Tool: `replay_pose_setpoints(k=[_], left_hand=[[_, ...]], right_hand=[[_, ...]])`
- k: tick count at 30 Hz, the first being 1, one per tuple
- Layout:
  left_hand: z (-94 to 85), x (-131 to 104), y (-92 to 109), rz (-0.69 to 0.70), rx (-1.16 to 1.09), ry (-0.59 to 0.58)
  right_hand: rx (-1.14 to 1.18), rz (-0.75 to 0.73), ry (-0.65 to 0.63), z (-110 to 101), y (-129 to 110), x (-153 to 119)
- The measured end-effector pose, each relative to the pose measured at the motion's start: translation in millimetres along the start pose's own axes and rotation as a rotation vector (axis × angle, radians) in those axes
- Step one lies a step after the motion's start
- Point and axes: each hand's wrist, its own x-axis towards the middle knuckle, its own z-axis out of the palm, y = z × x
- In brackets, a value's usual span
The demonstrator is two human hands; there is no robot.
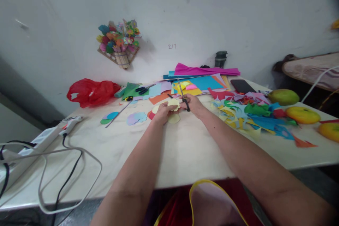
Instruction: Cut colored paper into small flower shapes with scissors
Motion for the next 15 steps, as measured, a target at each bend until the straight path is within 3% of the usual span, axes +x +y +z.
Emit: replay_pose_setpoints(k=[5, 15], left_hand=[[1.1, 1.1, -0.8, 0.014, -0.015, 0.048], [0.1, -0.1, -1.8, 0.015, 0.085, 0.009]], right_hand=[[-0.028, 0.002, 0.033, 2.7, 3.2, 0.3], [-0.172, -0.046, 0.148, 1.2, 11.7, 7.1]])
